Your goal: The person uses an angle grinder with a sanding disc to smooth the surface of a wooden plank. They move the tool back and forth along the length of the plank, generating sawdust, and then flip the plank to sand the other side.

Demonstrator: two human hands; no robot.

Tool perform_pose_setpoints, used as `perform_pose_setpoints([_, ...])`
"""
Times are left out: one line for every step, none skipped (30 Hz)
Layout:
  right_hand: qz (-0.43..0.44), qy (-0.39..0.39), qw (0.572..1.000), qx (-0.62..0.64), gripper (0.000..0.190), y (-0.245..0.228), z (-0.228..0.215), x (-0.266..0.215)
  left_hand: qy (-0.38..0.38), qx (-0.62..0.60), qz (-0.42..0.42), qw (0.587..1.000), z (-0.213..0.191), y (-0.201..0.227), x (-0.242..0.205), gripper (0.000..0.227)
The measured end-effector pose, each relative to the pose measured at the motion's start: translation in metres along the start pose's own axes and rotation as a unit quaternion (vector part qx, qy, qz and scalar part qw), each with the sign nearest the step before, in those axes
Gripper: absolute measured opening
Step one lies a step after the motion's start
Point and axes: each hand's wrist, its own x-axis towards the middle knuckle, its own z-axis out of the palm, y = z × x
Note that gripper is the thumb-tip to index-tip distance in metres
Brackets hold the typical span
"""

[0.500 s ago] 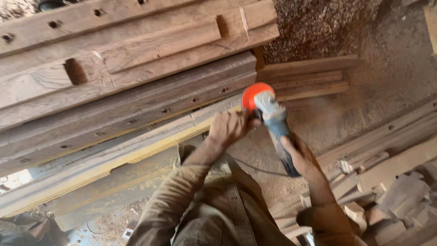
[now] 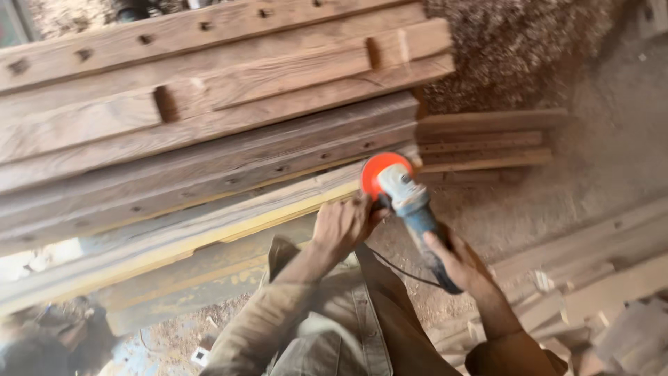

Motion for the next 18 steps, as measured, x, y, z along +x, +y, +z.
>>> perform_pose_setpoints([0.002,-0.001,0.998,-0.065,0.075,-0.007,0.010,-0.001,-0.128,-0.063,-0.056,0.988,-0.003,-0.003,-0.017,0.053])
perform_pose_setpoints([0.004,-0.002,0.991,-0.130,0.076,-0.015,0.023,-0.001,-0.111,-0.075,-0.097,0.986,-0.008,-0.008,-0.035,0.051])
perform_pose_setpoints([0.003,0.000,0.981,-0.193,0.078,-0.025,0.037,0.000,-0.094,-0.085,-0.134,0.983,-0.015,-0.018,-0.055,0.050])
perform_pose_setpoints([0.008,-0.031,0.978,-0.208,0.078,-0.036,0.050,0.001,-0.077,-0.095,-0.171,0.978,-0.023,-0.027,-0.074,0.049])
perform_pose_setpoints([0.010,-0.060,0.973,-0.223,0.078,-0.049,0.064,0.005,-0.047,-0.079,-0.194,0.977,-0.033,-0.035,-0.093,0.046])
perform_pose_setpoints([0.011,-0.089,0.967,-0.238,0.078,-0.061,0.082,0.010,-0.018,-0.063,-0.216,0.974,-0.043,-0.043,-0.114,0.043])
perform_pose_setpoints([-0.032,-0.104,0.959,-0.262,0.078,-0.072,0.102,0.014,-0.022,-0.060,-0.258,0.964,-0.051,-0.051,-0.133,0.042])
perform_pose_setpoints([-0.075,-0.120,0.948,-0.285,0.079,-0.083,0.124,0.019,-0.026,-0.057,-0.300,0.952,-0.058,-0.061,-0.153,0.042])
perform_pose_setpoints([-0.117,-0.138,0.934,-0.307,0.080,-0.092,0.145,0.021,-0.011,-0.019,-0.317,0.948,-0.064,-0.069,-0.176,0.041])
perform_pose_setpoints([-0.078,-0.166,0.926,-0.329,0.081,-0.102,0.168,0.025,0.003,0.020,-0.333,0.943,-0.069,-0.078,-0.199,0.039])
perform_pose_setpoints([-0.040,-0.195,0.915,-0.352,0.081,-0.113,0.189,0.031,-0.024,0.039,-0.370,0.928,-0.073,-0.090,-0.220,0.040])
perform_pose_setpoints([-0.070,-0.201,0.902,-0.377,0.083,-0.123,0.212,0.037,-0.051,0.058,-0.406,0.911,-0.077,-0.102,-0.238,0.041])
perform_pose_setpoints([-0.099,-0.205,0.888,-0.400,0.085,-0.131,0.232,0.042,-0.034,0.068,-0.416,0.906,-0.084,-0.116,-0.255,0.041])
perform_pose_setpoints([-0.097,-0.218,0.885,-0.400,0.086,-0.139,0.252,0.047,-0.017,0.079,-0.426,0.901,-0.091,-0.128,-0.269,0.041])
perform_pose_setpoints([-0.093,-0.230,0.882,-0.400,0.088,-0.145,0.270,0.050,-0.001,0.088,-0.433,0.897,-0.097,-0.137,-0.279,0.041])
perform_pose_setpoints([-0.088,-0.241,0.880,-0.400,0.089,-0.148,0.282,0.050,-0.010,0.078,-0.434,0.898,-0.103,-0.144,-0.287,0.041])
perform_pose_setpoints([-0.094,-0.242,0.884,-0.390,0.090,-0.151,0.288,0.051,-0.017,0.069,-0.434,0.898,-0.108,-0.151,-0.291,0.041])
perform_pose_setpoints([-0.099,-0.243,0.887,-0.379,0.090,-0.153,0.293,0.051,-0.023,0.059,-0.434,0.899,-0.112,-0.155,-0.292,0.042])
